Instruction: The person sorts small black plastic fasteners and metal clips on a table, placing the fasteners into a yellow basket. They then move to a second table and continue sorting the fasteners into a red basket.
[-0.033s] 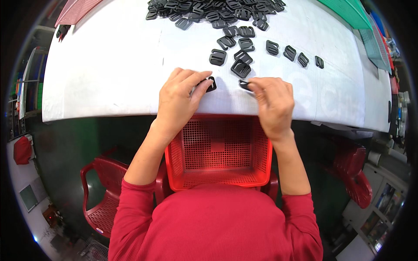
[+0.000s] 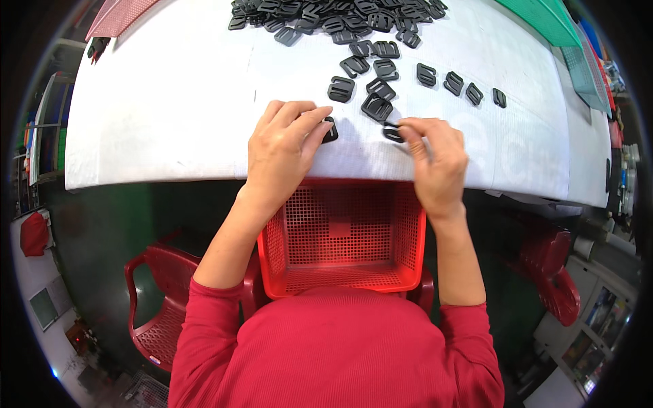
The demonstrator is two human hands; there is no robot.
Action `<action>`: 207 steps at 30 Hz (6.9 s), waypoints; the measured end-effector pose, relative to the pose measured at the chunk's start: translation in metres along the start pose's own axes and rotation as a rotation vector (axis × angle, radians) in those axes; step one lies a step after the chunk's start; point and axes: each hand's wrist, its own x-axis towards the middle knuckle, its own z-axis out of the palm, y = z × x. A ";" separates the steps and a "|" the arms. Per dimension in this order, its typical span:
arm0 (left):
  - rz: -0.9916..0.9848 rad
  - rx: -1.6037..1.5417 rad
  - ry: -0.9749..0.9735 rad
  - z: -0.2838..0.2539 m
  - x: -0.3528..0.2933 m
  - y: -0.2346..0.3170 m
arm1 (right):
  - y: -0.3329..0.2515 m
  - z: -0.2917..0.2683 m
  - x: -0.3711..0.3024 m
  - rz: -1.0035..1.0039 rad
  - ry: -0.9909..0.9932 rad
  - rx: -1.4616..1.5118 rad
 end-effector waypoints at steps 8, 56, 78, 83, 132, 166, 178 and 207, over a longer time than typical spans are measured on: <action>0.312 0.218 -0.056 0.039 0.027 0.010 | 0.015 -0.008 0.025 0.157 -0.011 0.112; 0.218 0.268 0.053 0.052 0.094 -0.024 | 0.044 0.050 0.079 -0.196 -0.070 -0.290; -0.033 -0.124 -0.040 0.001 0.036 -0.032 | 0.018 0.016 -0.018 0.180 -0.010 -0.091; 0.161 -0.105 0.022 0.014 0.059 -0.021 | 0.038 0.030 0.006 0.184 -0.038 -0.191; 0.259 0.078 -0.235 0.049 0.051 -0.027 | 0.039 0.055 0.031 -0.090 -0.154 -0.035; 0.012 -0.223 0.008 0.068 0.068 -0.023 | 0.029 0.068 0.064 -0.027 -0.088 0.084; -0.034 0.001 0.143 0.000 0.020 -0.023 | 0.075 0.001 0.054 0.046 0.053 -0.232; 0.168 0.125 -0.025 0.010 -0.006 0.000 | 0.002 0.052 0.037 -0.203 -0.069 -0.294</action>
